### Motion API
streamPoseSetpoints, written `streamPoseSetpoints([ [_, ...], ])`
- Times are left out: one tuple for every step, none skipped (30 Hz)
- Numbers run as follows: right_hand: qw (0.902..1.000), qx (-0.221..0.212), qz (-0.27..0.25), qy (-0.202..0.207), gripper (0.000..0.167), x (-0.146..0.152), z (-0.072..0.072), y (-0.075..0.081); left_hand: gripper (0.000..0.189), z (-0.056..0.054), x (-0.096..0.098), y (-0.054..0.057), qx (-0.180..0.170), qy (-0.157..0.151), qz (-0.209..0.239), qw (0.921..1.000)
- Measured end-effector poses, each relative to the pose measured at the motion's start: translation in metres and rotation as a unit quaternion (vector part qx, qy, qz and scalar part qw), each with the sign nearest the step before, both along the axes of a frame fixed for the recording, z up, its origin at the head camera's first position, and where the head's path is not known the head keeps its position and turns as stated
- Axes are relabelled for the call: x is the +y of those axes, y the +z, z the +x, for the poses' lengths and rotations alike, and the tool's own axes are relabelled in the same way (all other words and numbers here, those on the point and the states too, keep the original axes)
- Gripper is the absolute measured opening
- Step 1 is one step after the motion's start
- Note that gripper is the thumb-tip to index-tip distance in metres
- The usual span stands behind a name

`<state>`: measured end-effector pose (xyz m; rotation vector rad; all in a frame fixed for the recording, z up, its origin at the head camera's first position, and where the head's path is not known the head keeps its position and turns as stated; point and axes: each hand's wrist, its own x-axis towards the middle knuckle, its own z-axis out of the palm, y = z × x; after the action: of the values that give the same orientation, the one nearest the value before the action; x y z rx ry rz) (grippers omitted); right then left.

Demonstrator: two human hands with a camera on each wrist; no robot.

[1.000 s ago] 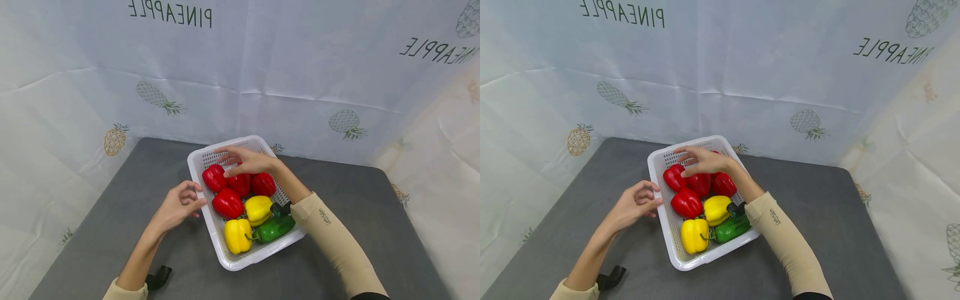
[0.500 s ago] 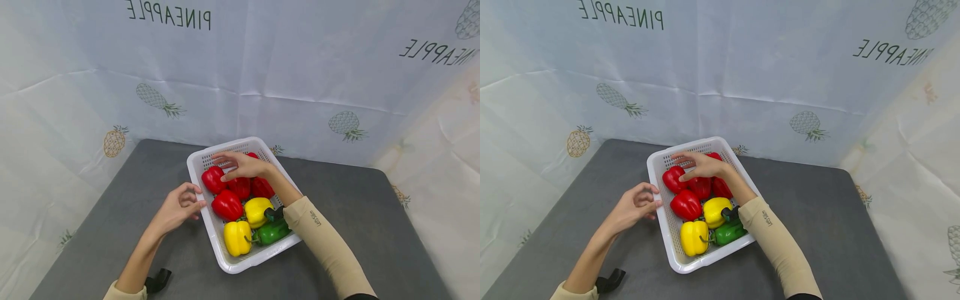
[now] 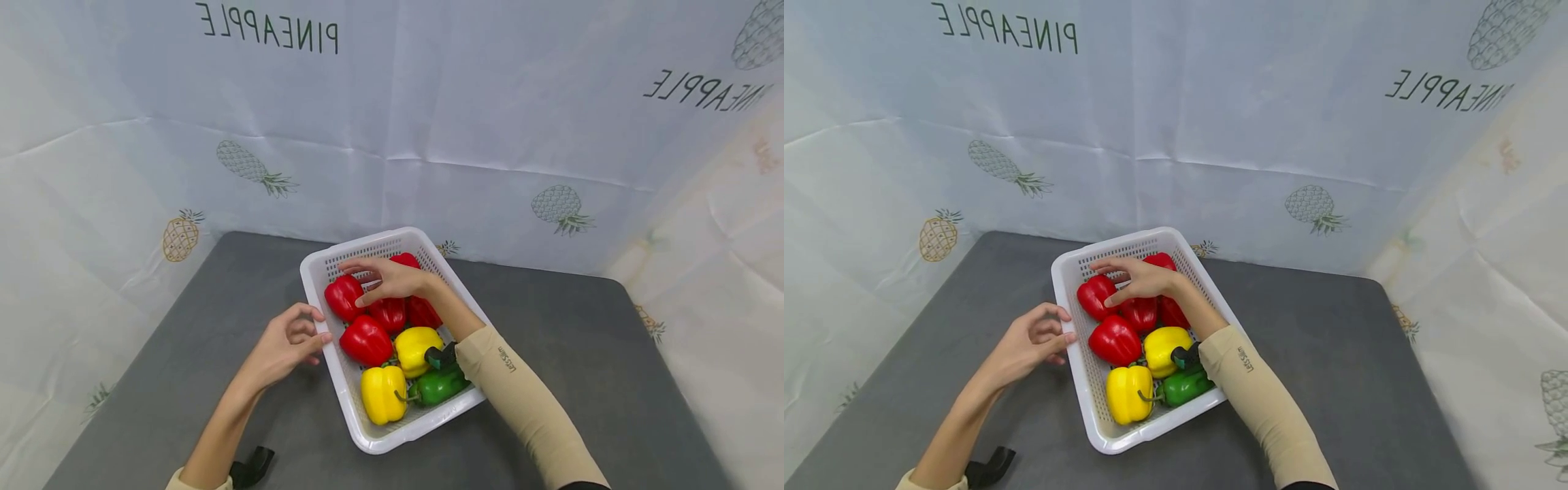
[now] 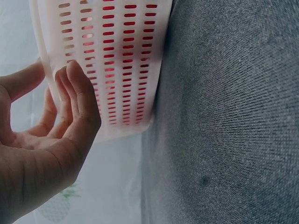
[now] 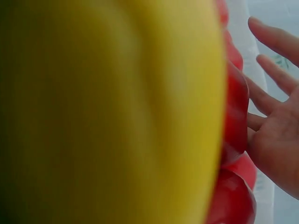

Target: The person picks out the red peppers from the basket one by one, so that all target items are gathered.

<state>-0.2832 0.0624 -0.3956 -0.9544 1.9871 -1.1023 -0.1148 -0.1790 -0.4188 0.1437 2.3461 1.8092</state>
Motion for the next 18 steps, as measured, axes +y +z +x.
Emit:
streamPoseSetpoints([
  [1.0000, 0.000, 0.002, -0.001, 0.085, 0.0000, 0.0001, -0.0005, 0.047, -0.0001, -0.0002, 0.0000, 0.002, -0.001, -0.001, 1.0000],
  [1.0000, -0.001, 0.003, -0.001, 0.085, -0.0001, 0.0002, -0.0006, 0.047, -0.0001, -0.0001, 0.0002, 0.003, -0.002, -0.002, 1.0000],
  [1.0000, -0.001, 0.003, -0.001, 0.086, 0.0001, 0.0002, -0.0009, 0.047, -0.0001, 0.0000, 0.0004, 0.004, -0.004, -0.003, 1.0000],
  [1.0000, 0.000, 0.005, 0.000, 0.086, 0.0000, 0.0001, -0.0014, 0.046, -0.0001, -0.0001, 0.0001, 0.002, -0.002, -0.002, 1.0000],
  [1.0000, 0.001, 0.006, 0.000, 0.086, 0.0002, -0.0002, -0.0018, 0.047, -0.0001, 0.0001, 0.0000, 0.002, -0.001, -0.003, 1.0000],
  [1.0000, 0.003, 0.007, 0.001, 0.086, 0.0005, -0.0005, -0.0023, 0.047, -0.0001, 0.0003, -0.0002, 0.001, -0.001, -0.002, 1.0000],
  [1.0000, 0.005, 0.008, 0.002, 0.086, 0.0010, -0.0009, -0.0028, 0.046, -0.0003, 0.0004, -0.0003, 0.001, 0.000, -0.003, 1.0000],
  [0.9999, 0.006, 0.009, 0.002, 0.086, 0.0013, -0.0012, -0.0031, 0.046, -0.0005, 0.0006, -0.0004, 0.001, 0.000, -0.003, 1.0000],
  [0.9999, 0.008, 0.010, 0.003, 0.087, 0.0018, -0.0016, -0.0036, 0.046, -0.0008, 0.0008, -0.0005, 0.001, 0.000, -0.004, 1.0000],
  [0.9999, 0.009, 0.011, 0.003, 0.087, 0.0022, -0.0020, -0.0042, 0.046, -0.0011, 0.0010, -0.0006, 0.002, 0.001, -0.005, 1.0000],
  [0.9999, 0.009, 0.012, 0.005, 0.088, 0.0025, -0.0021, -0.0046, 0.046, -0.0012, 0.0013, -0.0004, 0.003, 0.000, -0.005, 1.0000],
  [0.9998, 0.010, 0.013, 0.006, 0.089, 0.0025, -0.0022, -0.0051, 0.046, -0.0013, 0.0013, -0.0005, 0.004, 0.000, -0.005, 1.0000],
  [0.9998, 0.011, 0.014, 0.008, 0.090, 0.0024, -0.0023, -0.0057, 0.047, -0.0013, 0.0013, -0.0005, 0.004, 0.001, -0.007, 1.0000],
  [0.9998, 0.012, 0.015, 0.010, 0.091, 0.0022, -0.0022, -0.0062, 0.047, -0.0011, 0.0012, -0.0004, 0.003, 0.001, -0.007, 1.0000],
  [0.9997, 0.014, 0.016, 0.011, 0.092, 0.0020, -0.0022, -0.0067, 0.047, -0.0009, 0.0012, -0.0004, 0.003, 0.002, -0.007, 1.0000],
  [0.9997, 0.016, 0.017, 0.012, 0.093, 0.0017, -0.0021, -0.0071, 0.048, -0.0006, 0.0012, -0.0003, 0.002, 0.003, -0.006, 1.0000],
  [0.9996, 0.017, 0.018, 0.012, 0.093, 0.0013, -0.0021, -0.0074, 0.048, -0.0002, 0.0011, -0.0002, 0.001, 0.003, -0.006, 1.0000],
  [0.9996, 0.019, 0.019, 0.011, 0.094, 0.0011, -0.0018, -0.0074, 0.048, 0.0001, 0.0008, -0.0003, 0.001, 0.003, -0.006, 1.0000],
])
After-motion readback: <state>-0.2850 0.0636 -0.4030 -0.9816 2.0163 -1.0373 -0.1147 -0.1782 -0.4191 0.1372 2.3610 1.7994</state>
